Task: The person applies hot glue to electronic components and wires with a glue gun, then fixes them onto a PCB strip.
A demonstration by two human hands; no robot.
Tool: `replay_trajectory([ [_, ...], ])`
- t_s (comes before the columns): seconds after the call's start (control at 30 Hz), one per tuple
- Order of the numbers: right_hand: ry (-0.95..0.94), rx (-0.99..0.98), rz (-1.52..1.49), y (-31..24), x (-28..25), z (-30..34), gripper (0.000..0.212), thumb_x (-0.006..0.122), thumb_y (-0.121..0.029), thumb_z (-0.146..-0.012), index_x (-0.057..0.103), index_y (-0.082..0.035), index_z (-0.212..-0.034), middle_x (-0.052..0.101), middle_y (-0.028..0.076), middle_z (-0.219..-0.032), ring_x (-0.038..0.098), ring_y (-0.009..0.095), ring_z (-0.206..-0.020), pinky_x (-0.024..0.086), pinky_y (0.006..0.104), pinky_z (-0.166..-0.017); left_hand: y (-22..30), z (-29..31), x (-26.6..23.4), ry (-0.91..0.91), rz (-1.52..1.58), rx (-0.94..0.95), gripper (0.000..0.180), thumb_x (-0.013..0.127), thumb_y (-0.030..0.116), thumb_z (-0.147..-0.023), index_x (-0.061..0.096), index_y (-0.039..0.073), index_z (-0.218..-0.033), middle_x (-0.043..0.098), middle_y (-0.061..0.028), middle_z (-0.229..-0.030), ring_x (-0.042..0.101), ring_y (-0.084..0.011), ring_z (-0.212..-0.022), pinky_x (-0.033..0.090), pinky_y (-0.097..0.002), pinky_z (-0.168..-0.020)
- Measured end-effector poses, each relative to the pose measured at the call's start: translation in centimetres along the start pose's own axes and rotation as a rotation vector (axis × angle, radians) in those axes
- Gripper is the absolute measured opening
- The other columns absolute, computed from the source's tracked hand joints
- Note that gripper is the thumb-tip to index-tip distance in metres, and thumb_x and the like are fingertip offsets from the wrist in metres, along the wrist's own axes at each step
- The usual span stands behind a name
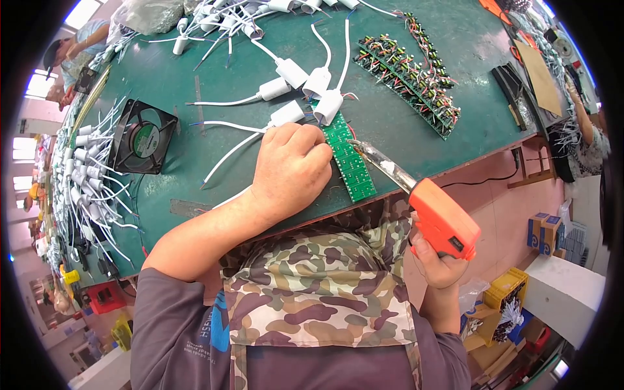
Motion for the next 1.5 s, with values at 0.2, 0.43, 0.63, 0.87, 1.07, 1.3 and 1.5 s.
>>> replay_trajectory([
  [0.2,0.000,-0.023,0.000,-0.2,0.1,-0.1,0.034,0.063,0.002,-0.083,0.059,0.010,-0.116,0.068,0.019,-0.103,0.061,0.014,-0.069,0.050,0.0262,-0.061,0.0,0.1,-0.1,0.002,-0.001,-0.002,0.013,0.067,0.009,-0.065,0.058,0.009,-0.074,0.056,-0.0028,-0.087,0.054,-0.0242,-0.080,0.041,-0.0404,-0.070],
  [0.43,0.046,-0.017,-0.032,-0.6,-0.3,-0.2,0.039,0.065,0.000,-0.082,0.056,0.010,-0.119,0.067,0.021,-0.109,0.063,0.015,-0.074,0.052,0.0269,-0.063,0.6,0.3,-1.7,-0.024,0.043,-0.022,0.031,0.073,0.011,-0.069,0.060,0.006,-0.097,0.057,-0.0089,-0.099,0.057,-0.0279,-0.089,0.043,-0.0417,-0.076],
  [0.63,0.127,-0.013,-0.018,-0.9,-1.2,-0.4,0.039,0.063,0.001,-0.081,0.056,0.010,-0.119,0.067,0.021,-0.110,0.064,0.015,-0.074,0.052,0.0266,-0.063,-0.9,1.8,-2.2,-0.203,0.020,-0.096,0.048,0.076,0.010,-0.070,0.057,0.006,-0.113,0.058,-0.0117,-0.104,0.057,-0.0328,-0.093,0.045,-0.0432,-0.079],
  [0.87,0.139,-0.075,0.001,-1.2,-1.6,-0.6,0.038,0.063,0.001,-0.081,0.057,0.009,-0.118,0.067,0.019,-0.111,0.062,0.014,-0.072,0.052,0.0256,-0.061,0.6,-1.3,-4.4,-0.364,-0.166,0.160,0.029,0.067,0.012,-0.074,0.064,0.008,-0.103,0.058,-0.0060,-0.103,0.058,-0.0250,-0.097,0.044,-0.0424,-0.084],
  [1.07,0.194,-0.052,-0.048,-1.2,-1.4,-0.4,0.039,0.061,0.001,-0.080,0.058,0.009,-0.118,0.067,0.018,-0.109,0.062,0.013,-0.070,0.051,0.0257,-0.061,-1.0,-3.0,-3.7,-0.214,-0.228,0.244,0.029,0.065,0.008,-0.075,0.065,0.012,-0.104,0.059,-0.0098,-0.117,0.055,-0.0263,-0.115,0.042,-0.0427,-0.100],
  [1.3,0.220,-0.010,-0.055,-1.5,-1.9,-1.0,0.038,0.061,-0.001,-0.080,0.058,0.010,-0.116,0.067,0.018,-0.104,0.060,0.013,-0.066,0.050,0.0262,-0.061,-5.9,-3.3,-4.1,-0.088,0.271,-0.026,0.033,0.055,-0.007,-0.071,0.062,0.002,-0.102,0.061,-0.0155,-0.107,0.061,-0.0353,-0.100,0.050,-0.0417,-0.086],
  [1.5,0.309,-0.060,-0.093,-2.5,-1.6,-2.4,0.037,0.061,0.001,-0.080,0.058,0.011,-0.115,0.066,0.015,-0.091,0.058,0.013,-0.061,0.050,0.0264,-0.059,-18.1,-9.6,-6.5,0.083,-0.164,-0.299,0.025,0.057,0.005,-0.081,0.065,0.006,-0.105,0.063,-0.0149,-0.104,0.061,-0.0356,-0.098,0.050,-0.0454,-0.083],
])
Point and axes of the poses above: each hand's wrist, its own z-axis away from the middle knuckle, its own x-axis out of the palm, y = z × x, the point moved 6 cm from there along -z, towards the middle knuckle
